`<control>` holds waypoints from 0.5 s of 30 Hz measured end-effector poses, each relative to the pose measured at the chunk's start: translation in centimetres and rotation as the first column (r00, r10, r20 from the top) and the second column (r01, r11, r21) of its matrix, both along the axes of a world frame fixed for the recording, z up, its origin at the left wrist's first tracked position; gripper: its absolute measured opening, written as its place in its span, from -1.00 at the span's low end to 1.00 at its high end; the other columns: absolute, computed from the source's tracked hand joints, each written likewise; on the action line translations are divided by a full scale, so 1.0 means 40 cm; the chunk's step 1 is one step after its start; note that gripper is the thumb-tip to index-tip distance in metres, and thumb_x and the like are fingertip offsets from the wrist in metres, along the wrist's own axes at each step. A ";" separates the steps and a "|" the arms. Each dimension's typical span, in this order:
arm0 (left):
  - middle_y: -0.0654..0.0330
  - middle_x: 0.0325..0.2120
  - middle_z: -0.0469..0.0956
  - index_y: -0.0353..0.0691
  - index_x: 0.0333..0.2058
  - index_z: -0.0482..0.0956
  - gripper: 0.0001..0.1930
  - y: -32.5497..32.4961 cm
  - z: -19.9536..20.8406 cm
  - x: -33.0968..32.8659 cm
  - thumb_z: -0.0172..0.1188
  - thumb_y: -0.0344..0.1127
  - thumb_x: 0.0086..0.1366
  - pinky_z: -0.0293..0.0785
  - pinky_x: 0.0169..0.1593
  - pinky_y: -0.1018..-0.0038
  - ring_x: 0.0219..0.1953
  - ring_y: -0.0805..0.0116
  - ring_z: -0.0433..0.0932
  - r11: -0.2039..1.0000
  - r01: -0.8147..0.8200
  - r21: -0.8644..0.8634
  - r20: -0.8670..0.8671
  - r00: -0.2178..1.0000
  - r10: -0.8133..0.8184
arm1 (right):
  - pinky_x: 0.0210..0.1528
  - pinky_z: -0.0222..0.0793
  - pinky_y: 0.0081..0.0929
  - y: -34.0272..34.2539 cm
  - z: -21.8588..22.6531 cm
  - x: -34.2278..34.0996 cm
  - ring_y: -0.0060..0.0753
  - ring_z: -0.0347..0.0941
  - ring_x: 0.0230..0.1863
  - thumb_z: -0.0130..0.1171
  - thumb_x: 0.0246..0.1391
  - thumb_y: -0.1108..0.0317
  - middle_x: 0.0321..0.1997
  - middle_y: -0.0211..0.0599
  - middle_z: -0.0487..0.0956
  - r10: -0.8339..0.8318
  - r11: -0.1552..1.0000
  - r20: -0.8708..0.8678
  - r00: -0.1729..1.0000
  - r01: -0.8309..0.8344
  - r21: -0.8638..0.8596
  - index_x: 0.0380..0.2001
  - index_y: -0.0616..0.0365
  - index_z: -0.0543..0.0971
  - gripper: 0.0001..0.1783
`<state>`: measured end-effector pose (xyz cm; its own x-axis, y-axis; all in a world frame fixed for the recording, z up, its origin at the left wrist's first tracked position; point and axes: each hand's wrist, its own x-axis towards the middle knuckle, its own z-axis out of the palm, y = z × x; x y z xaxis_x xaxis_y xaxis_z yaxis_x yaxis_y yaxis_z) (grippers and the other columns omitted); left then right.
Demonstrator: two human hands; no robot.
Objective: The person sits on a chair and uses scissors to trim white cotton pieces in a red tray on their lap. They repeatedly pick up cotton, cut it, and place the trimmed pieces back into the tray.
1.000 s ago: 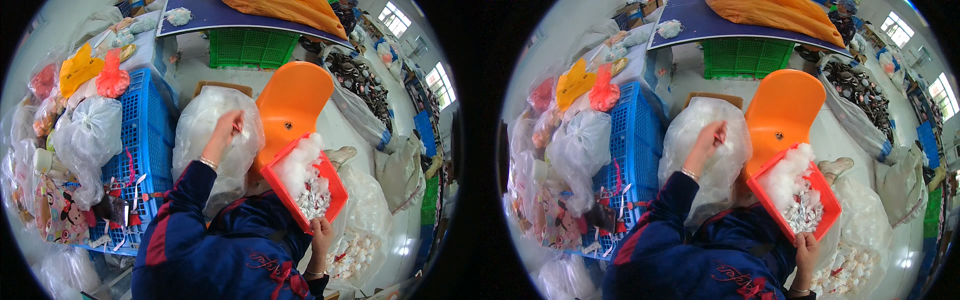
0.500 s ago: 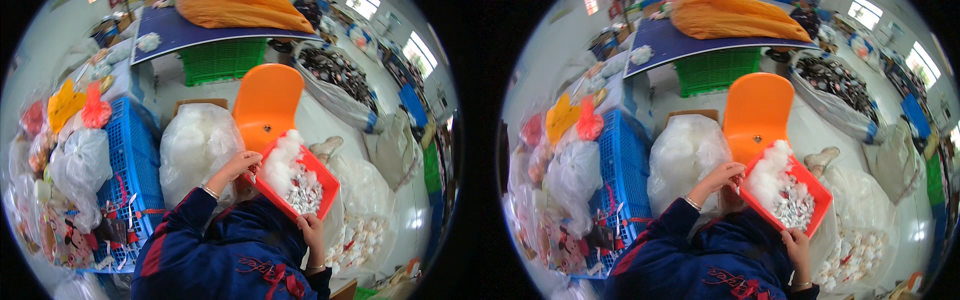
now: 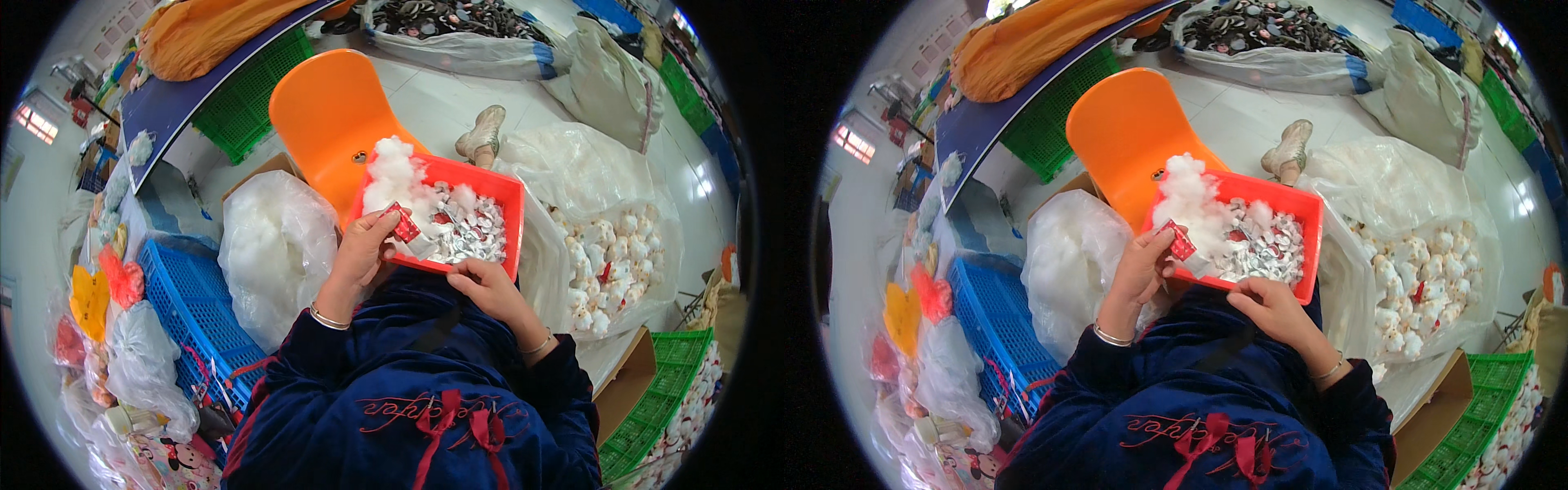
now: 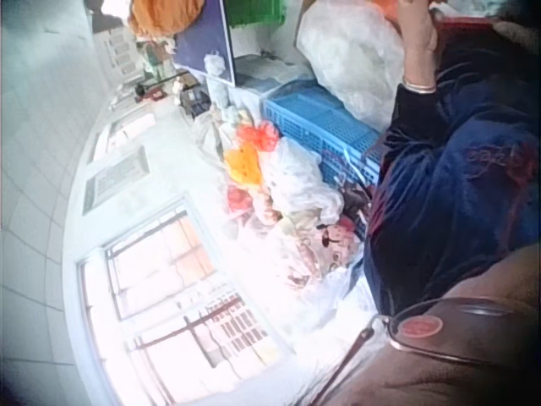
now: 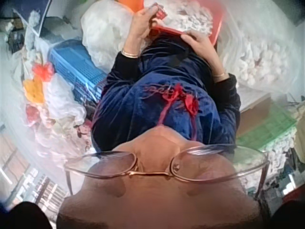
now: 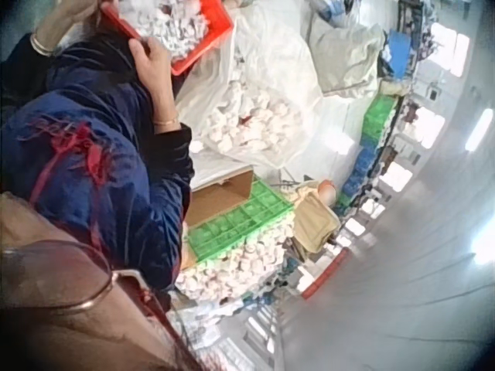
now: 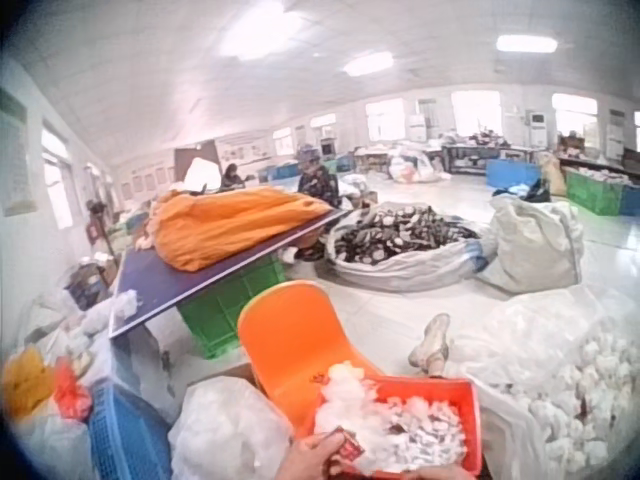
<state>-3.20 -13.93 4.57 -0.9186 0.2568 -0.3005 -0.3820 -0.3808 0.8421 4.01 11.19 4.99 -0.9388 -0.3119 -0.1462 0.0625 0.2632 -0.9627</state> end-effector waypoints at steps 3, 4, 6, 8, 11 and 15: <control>0.28 -0.37 0.66 -0.30 -0.02 0.65 -0.69 0.050 0.045 0.024 0.06 -0.21 0.51 0.36 -0.50 0.68 -0.54 0.59 0.45 0.996 0.034 -0.077 -0.020 0.999 -0.036 | -0.31 0.32 -0.66 -0.017 0.014 -0.025 -0.77 0.38 -0.34 0.25 0.26 0.30 -0.34 -0.58 0.55 -0.004 0.970 0.098 0.995 0.028 -0.240 -0.10 0.29 0.60 -0.73; 0.28 -0.37 0.66 -0.30 -0.02 0.65 -0.67 0.063 0.056 0.029 0.05 -0.19 0.51 0.38 -0.50 0.68 -0.55 0.60 0.45 0.990 0.042 -0.133 -0.058 0.997 -0.050 | -0.31 0.32 -0.67 -0.026 0.024 -0.030 -0.79 0.37 -0.34 0.25 0.26 0.31 -0.33 -0.59 0.55 -0.008 0.953 0.101 0.995 0.038 -0.301 -0.09 0.29 0.60 -0.73; 0.27 -0.37 0.65 -0.33 0.00 0.63 -0.65 0.089 0.066 0.037 0.03 -0.18 0.52 0.40 -0.49 0.68 -0.55 0.60 0.45 0.975 0.056 -0.215 -0.144 0.986 -0.089 | -0.33 0.29 -0.67 -0.043 0.050 -0.037 -0.79 0.35 -0.37 0.23 0.27 0.31 -0.38 -0.60 0.53 -0.021 0.911 0.120 0.993 0.068 -0.406 -0.11 0.28 0.61 -0.74; 0.28 -0.36 0.65 -0.33 0.01 0.63 -0.64 0.096 0.081 0.045 0.03 -0.17 0.53 0.42 -0.47 0.66 -0.48 0.61 0.48 0.981 0.101 -0.165 -0.143 0.982 -0.126 | -0.35 0.26 -0.67 -0.041 0.038 -0.046 -0.79 0.32 -0.39 0.22 0.27 0.30 -0.41 -0.60 0.51 -0.042 0.931 0.048 0.998 0.056 -0.361 -0.15 0.27 0.63 -0.77; 0.21 -0.35 0.65 -0.35 -0.09 0.63 -0.66 0.108 0.090 0.055 0.00 -0.18 0.54 0.44 -0.45 0.63 -0.41 0.55 0.55 0.989 0.091 -0.113 -0.167 0.980 -0.109 | -0.32 0.31 -0.68 -0.029 0.041 -0.041 -0.76 0.37 -0.38 0.19 0.32 0.29 -0.43 -0.58 0.53 -0.076 0.933 -0.016 0.997 0.065 -0.353 -0.28 0.21 0.61 -0.80; 0.15 -0.36 0.67 -0.33 -0.21 0.62 -0.69 0.121 0.088 0.052 0.02 -0.20 0.53 0.46 -0.45 0.62 -0.42 0.49 0.59 0.992 0.101 -0.082 -0.202 0.972 -0.115 | -0.33 0.30 -0.69 -0.004 0.038 -0.031 -0.77 0.36 -0.40 0.20 0.31 0.29 -0.46 -0.59 0.51 -0.114 0.919 -0.039 0.993 0.091 -0.384 -0.31 0.20 0.60 -0.81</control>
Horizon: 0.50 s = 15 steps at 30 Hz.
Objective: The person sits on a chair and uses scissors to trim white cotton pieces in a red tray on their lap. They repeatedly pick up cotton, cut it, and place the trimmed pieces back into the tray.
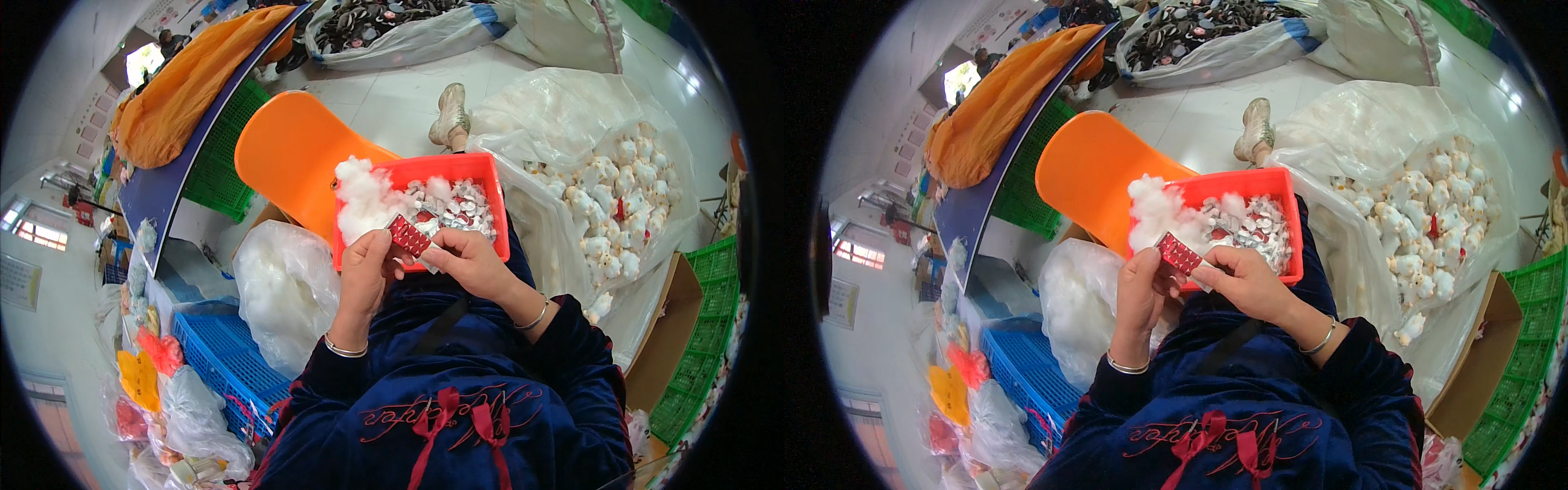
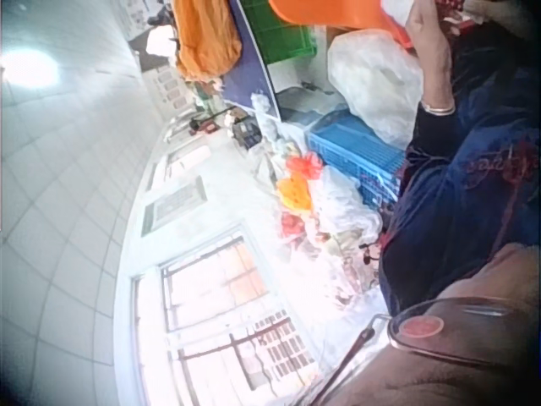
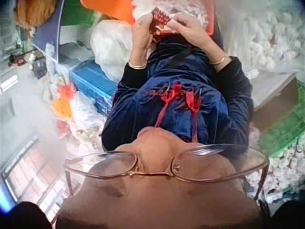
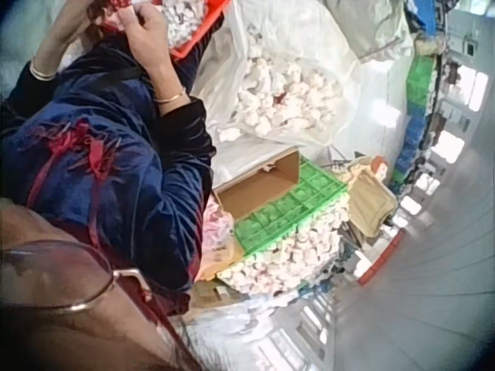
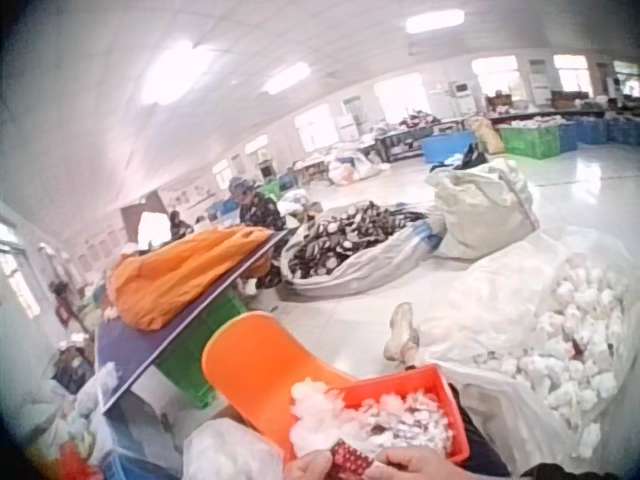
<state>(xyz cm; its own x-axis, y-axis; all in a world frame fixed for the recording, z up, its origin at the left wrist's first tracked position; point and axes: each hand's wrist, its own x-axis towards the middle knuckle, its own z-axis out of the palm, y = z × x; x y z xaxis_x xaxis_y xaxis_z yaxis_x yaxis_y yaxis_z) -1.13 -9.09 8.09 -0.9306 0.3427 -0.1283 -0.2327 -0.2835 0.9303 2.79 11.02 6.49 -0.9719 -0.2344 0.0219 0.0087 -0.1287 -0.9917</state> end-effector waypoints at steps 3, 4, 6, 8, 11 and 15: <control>0.16 -0.40 0.66 -0.32 -0.24 0.62 -0.73 0.015 0.009 0.002 0.05 -0.24 0.52 0.45 -0.46 0.63 -0.45 0.50 0.59 1.000 0.001 0.000 -0.007 1.000 -0.001 | -0.36 0.30 -0.69 0.012 0.003 0.005 -0.78 0.36 -0.41 0.21 0.30 0.29 -0.48 -0.60 0.51 -0.006 0.999 0.023 1.000 0.007 -0.044 -0.34 0.19 0.60 -0.80; 0.17 -0.42 0.65 -0.32 -0.24 0.62 -0.74 0.020 0.011 0.003 0.06 -0.25 0.51 0.45 -0.46 0.63 -0.46 0.50 0.58 1.000 -0.001 0.007 -0.010 1.000 0.001 | -0.37 0.30 -0.69 0.014 0.006 0.006 -0.78 0.36 -0.42 0.22 0.30 0.29 -0.48 -0.60 0.51 -0.007 0.998 0.031 1.000 0.008 -0.064 -0.35 0.19 0.61 -0.80; 0.20 -0.45 0.64 -0.31 -0.25 0.62 -0.77 0.034 0.013 0.011 0.09 -0.27 0.49 0.44 -0.47 0.64 -0.48 0.53 0.56 0.996 -0.031 -0.084 0.037 0.999 0.035 | -0.40 0.29 -0.68 0.016 0.004 0.012 -0.79 0.37 -0.44 0.23 0.29 0.28 -0.49 -0.59 0.53 -0.028 0.999 0.039 0.999 0.029 -0.016 -0.38 0.18 0.62 -0.79; 0.26 -0.50 0.60 -0.28 -0.27 0.62 -0.82 0.043 0.008 0.009 0.14 -0.29 0.45 0.41 -0.50 0.65 -0.55 0.57 0.51 0.990 -0.044 -0.134 0.046 0.998 0.050 | -0.45 0.27 -0.66 0.010 -0.015 0.007 -0.79 0.37 -0.48 0.25 0.28 0.22 -0.54 -0.57 0.54 -0.051 0.999 -0.001 0.999 0.051 -0.014 -0.44 0.17 0.63 -0.73; 0.29 -0.52 0.60 -0.28 -0.21 0.63 -0.82 0.017 -0.018 0.011 0.16 -0.28 0.44 0.38 -0.52 0.65 -0.61 0.57 0.47 0.991 -0.057 -0.121 0.086 0.994 0.068 | -0.45 0.28 -0.61 -0.009 -0.036 0.002 -0.74 0.37 -0.50 0.25 0.26 0.10 -0.62 -0.51 0.52 0.063 0.994 0.063 0.996 -0.068 0.085 -0.53 0.21 0.61 -0.59; 0.21 -0.42 0.66 -0.31 -0.17 0.63 -0.79 -0.055 -0.088 -0.022 0.12 -0.29 0.45 0.57 -0.28 0.55 -0.44 0.46 0.62 0.973 -0.155 -0.172 -0.023 0.988 0.154 | -0.23 0.46 -0.38 -0.031 -0.085 0.009 -0.42 0.54 -0.36 0.22 0.24 0.03 -0.43 -0.20 0.63 0.188 0.959 -0.042 0.981 -0.175 0.222 -0.31 0.26 0.65 -0.57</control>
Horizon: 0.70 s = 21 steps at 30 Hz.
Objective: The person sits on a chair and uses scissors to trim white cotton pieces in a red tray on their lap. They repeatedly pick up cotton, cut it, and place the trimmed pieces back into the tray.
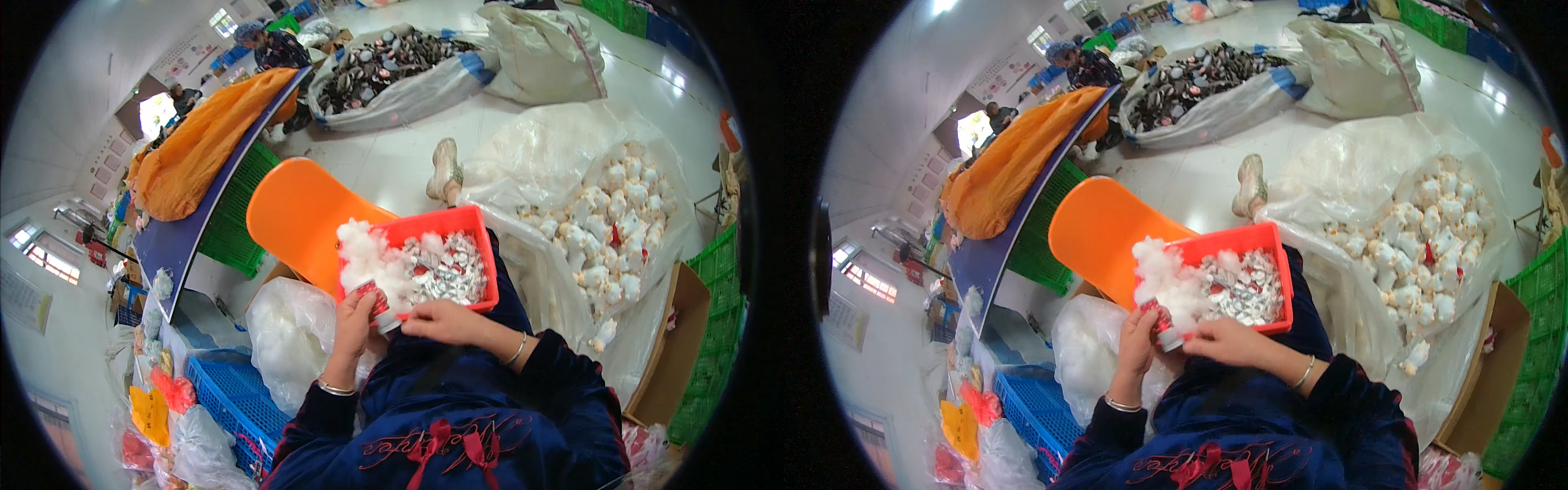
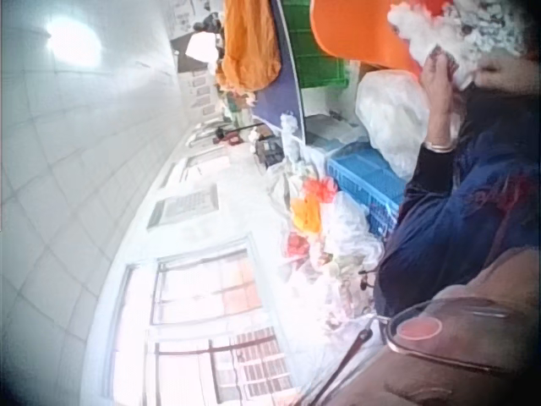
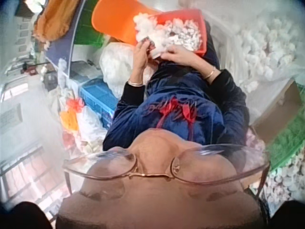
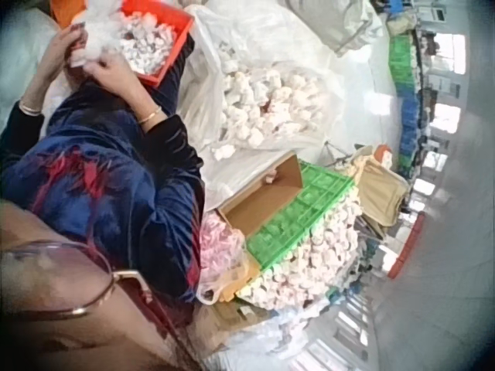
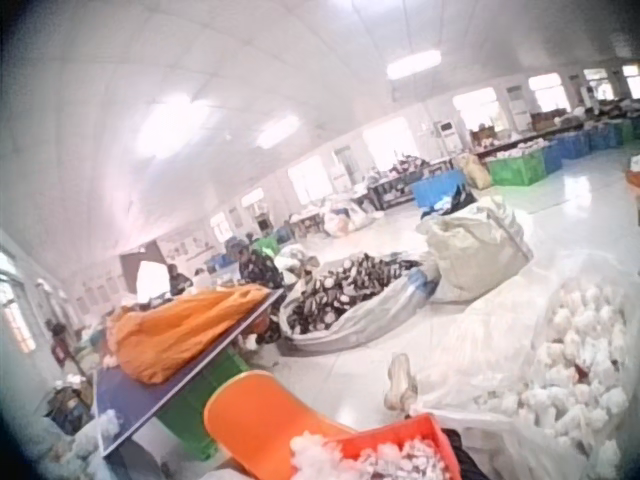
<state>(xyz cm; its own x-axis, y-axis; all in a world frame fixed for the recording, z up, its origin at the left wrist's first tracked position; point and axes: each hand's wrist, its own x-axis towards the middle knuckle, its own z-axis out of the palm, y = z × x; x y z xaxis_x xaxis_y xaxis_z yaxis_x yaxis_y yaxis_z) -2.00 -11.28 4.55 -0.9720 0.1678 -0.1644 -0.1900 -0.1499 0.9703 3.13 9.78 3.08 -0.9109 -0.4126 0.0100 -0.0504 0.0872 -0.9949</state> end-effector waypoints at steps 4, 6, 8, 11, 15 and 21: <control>0.16 -0.37 0.67 -0.29 -0.22 0.61 -0.72 -0.137 -0.055 -0.041 -0.03 -0.25 0.49 0.55 -0.22 0.51 -0.35 0.41 0.63 0.833 0.474 -0.284 0.159 0.880 -0.447 | 0.00 0.50 -0.20 -0.036 -0.054 0.017 -0.07 0.63 -0.09 0.21 0.22 -0.07 -0.18 -0.02 0.69 0.286 0.854 -0.095 0.954 -0.208 0.477 -0.08 0.19 0.65 -0.49; 0.18 -0.47 0.64 -0.26 -0.26 0.59 -0.72 -0.217 -0.143 -0.028 -0.01 -0.20 0.48 0.55 -0.32 0.43 -0.46 0.37 0.62 0.605 0.710 -0.360 0.300 0.702 -0.646 | 0.03 0.49 -0.10 -0.089 -0.116 0.065 0.07 0.61 -0.08 0.18 0.21 -0.07 -0.18 0.04 0.68 0.349 0.787 -0.226 0.909 -0.153 0.597 -0.08 0.18 0.65 -0.49; 0.19 -0.54 0.60 -0.23 -0.30 0.56 -0.70 -0.279 -0.221 0.054 0.04 -0.11 0.45 0.54 -0.42 0.34 -0.56 0.33 0.59 0.391 0.758 -0.521 0.481 0.640 -0.599 | 0.01 0.49 -0.06 -0.122 -0.153 0.073 0.13 0.60 -0.11 0.16 0.22 -0.02 -0.23 0.04 0.67 0.510 0.730 -0.152 0.846 -0.333 0.597 -0.12 0.18 0.66 -0.54; 0.22 -0.55 0.60 -0.22 -0.31 0.58 -0.63 -0.349 -0.311 0.200 0.11 0.01 0.40 0.52 -0.45 0.35 -0.60 0.37 0.57 0.151 0.763 -0.629 0.568 0.583 -0.581 | -0.09 0.48 -0.08 -0.107 -0.078 0.066 0.12 0.59 -0.16 0.12 0.24 0.12 -0.27 0.02 0.65 0.581 0.720 -0.143 0.801 -0.424 0.549 -0.26 0.20 0.65 -0.66; 0.19 -0.55 0.61 -0.24 -0.31 0.62 -0.61 -0.364 -0.218 0.240 0.13 0.03 0.39 0.47 -0.46 0.35 -0.60 0.39 0.56 0.166 0.815 -0.555 0.655 0.552 -0.516 | -0.11 0.48 -0.15 -0.073 -0.045 0.065 0.06 0.60 -0.19 0.11 0.26 0.24 -0.28 0.01 0.65 0.529 0.810 -0.214 0.821 -0.414 0.414 -0.25 0.22 0.65 -0.74; 0.33 -0.52 0.45 -0.27 -0.16 0.52 -0.74 -0.348 -0.196 0.324 0.12 -0.15 0.44 0.40 -0.36 0.45 -0.46 0.51 0.37 0.480 0.782 -0.399 0.397 0.619 -0.678 | -0.06 0.50 -0.27 -0.074 -0.021 0.068 -0.05 0.62 -0.17 0.14 0.26 0.24 -0.23 -0.01 0.67 0.556 0.779 -0.114 0.823 -0.469 0.417 -0.15 0.22 0.66 -0.72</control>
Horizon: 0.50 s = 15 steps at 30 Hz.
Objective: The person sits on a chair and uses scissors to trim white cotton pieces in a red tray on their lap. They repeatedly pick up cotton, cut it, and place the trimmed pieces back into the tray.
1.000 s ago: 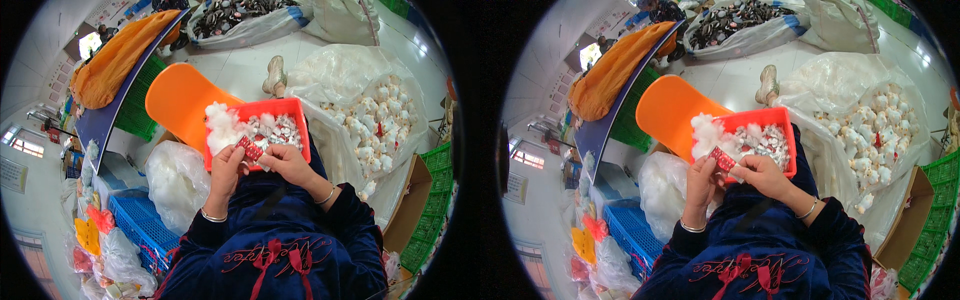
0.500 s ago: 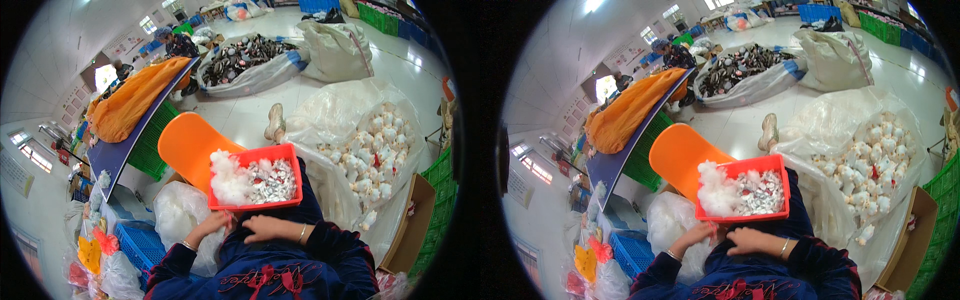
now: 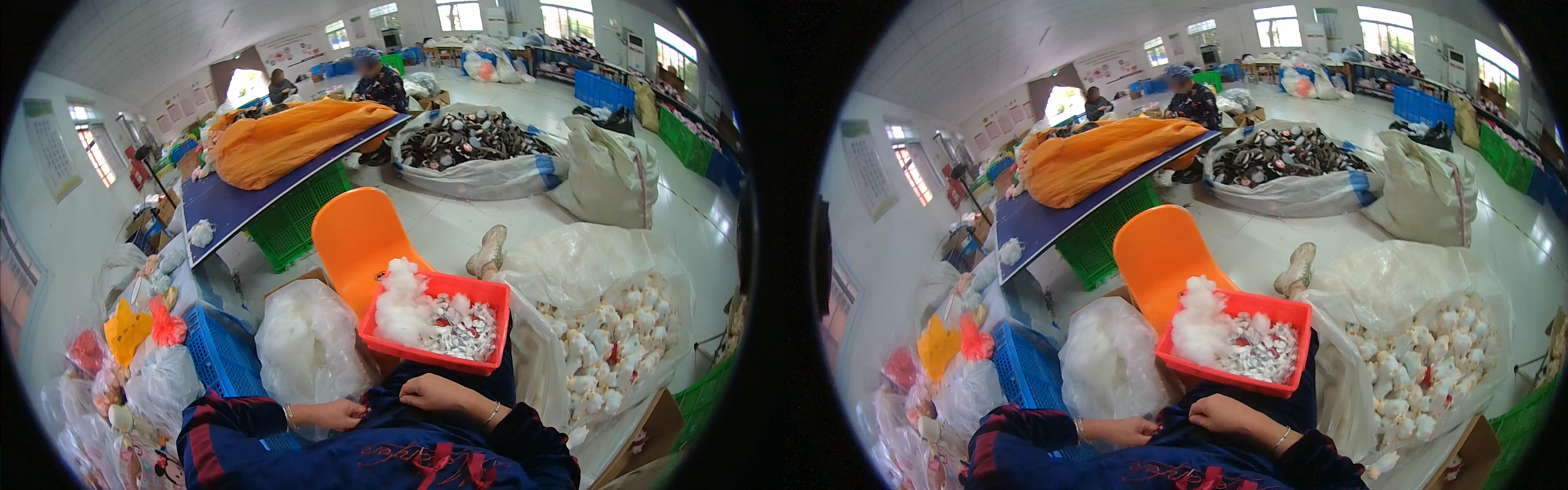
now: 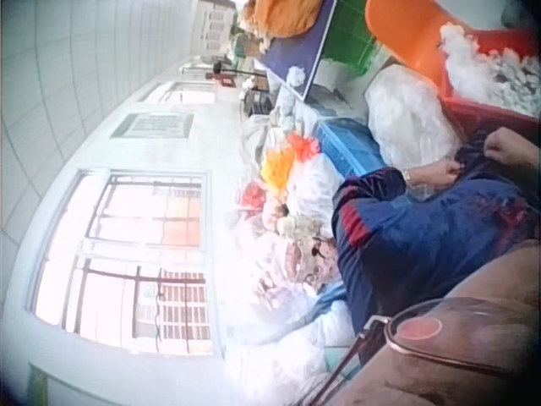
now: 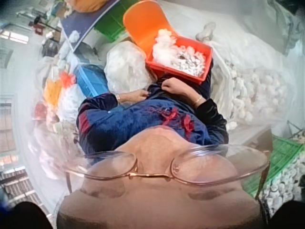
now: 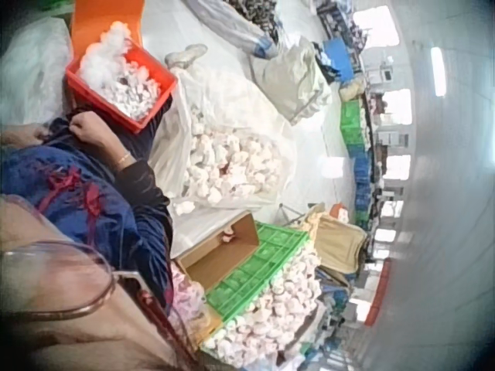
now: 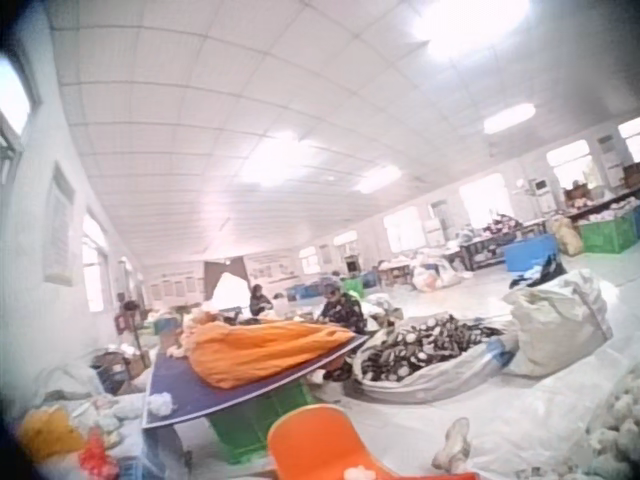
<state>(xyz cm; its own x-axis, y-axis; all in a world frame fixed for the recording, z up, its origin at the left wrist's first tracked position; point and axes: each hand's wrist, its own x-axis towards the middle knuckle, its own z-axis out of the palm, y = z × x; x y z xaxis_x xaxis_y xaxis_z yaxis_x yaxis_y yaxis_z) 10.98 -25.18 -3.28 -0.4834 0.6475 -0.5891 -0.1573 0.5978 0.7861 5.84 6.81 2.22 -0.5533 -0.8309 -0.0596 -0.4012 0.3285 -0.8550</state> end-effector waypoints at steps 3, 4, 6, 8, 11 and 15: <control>0.37 -0.44 0.40 -0.29 -0.23 0.45 -0.80 0.083 0.037 -0.004 0.06 -0.24 0.47 0.40 -0.24 0.46 -0.34 0.55 0.32 0.998 -0.044 0.054 -0.240 0.969 0.056 | -0.04 0.49 -0.28 -0.008 0.004 -0.001 -0.07 0.62 -0.17 0.13 0.26 0.24 -0.24 -0.02 0.67 0.016 1.000 0.016 1.000 -0.017 0.025 -0.15 0.22 0.66 -0.71; 0.38 -0.42 0.39 -0.30 -0.25 0.44 -0.80 0.095 0.038 0.004 0.05 -0.26 0.46 0.40 -0.20 0.47 -0.31 0.57 0.31 0.995 -0.071 0.063 -0.276 0.957 0.086 | -0.05 0.49 -0.27 -0.014 0.002 0.004 -0.05 0.61 -0.17 0.14 0.24 0.24 -0.23 -0.02 0.67 0.017 1.000 0.019 1.000 -0.017 0.015 -0.16 0.22 0.66 -0.72; 0.26 -0.48 0.51 -0.33 -0.26 0.51 -0.73 0.093 0.010 -0.006 0.08 -0.18 0.43 0.44 -0.26 0.39 -0.39 0.46 0.43 0.996 -0.091 0.026 -0.293 0.951 0.094 | -0.05 0.48 -0.24 -0.016 -0.001 0.011 -0.02 0.59 -0.16 0.16 0.22 0.23 -0.22 0.00 0.66 0.017 1.000 0.021 1.000 -0.017 0.003 -0.20 0.21 0.65 -0.73; 0.17 -0.53 0.58 -0.34 -0.30 0.57 -0.68 0.072 0.021 -0.055 0.13 -0.14 0.37 0.45 -0.34 0.34 -0.47 0.38 0.50 0.989 0.027 -0.148 -0.323 0.943 -0.074 | -0.04 0.48 -0.25 -0.010 0.018 0.017 -0.03 0.59 -0.14 0.20 0.21 0.22 -0.20 -0.03 0.65 -0.055 0.998 -0.022 0.998 0.055 -0.018 -0.18 0.21 0.65 -0.72; 0.21 -0.61 0.58 -0.25 -0.34 0.65 -0.74 0.004 0.103 -0.112 0.16 -0.16 0.30 0.41 -0.48 0.35 -0.60 0.35 0.50 0.905 0.226 -0.360 -0.230 0.919 -0.321 | -0.06 0.49 -0.27 -0.022 0.029 0.017 -0.03 0.58 -0.13 0.28 0.17 0.18 -0.18 -0.05 0.63 -0.108 0.993 -0.078 0.991 0.104 -0.061 -0.14 0.23 0.63 -0.66; 0.24 -0.58 0.53 -0.25 -0.19 0.61 -0.79 0.046 0.182 -0.060 0.12 -0.26 0.31 0.40 -0.51 0.38 -0.60 0.37 0.47 0.941 0.336 -0.048 0.088 0.939 -0.331 | -0.05 0.49 -0.29 -0.106 0.044 0.015 -0.08 0.58 -0.15 0.24 0.23 0.11 -0.20 -0.07 0.64 0.260 0.965 0.023 0.965 -0.261 0.022 -0.05 0.24 0.62 -0.59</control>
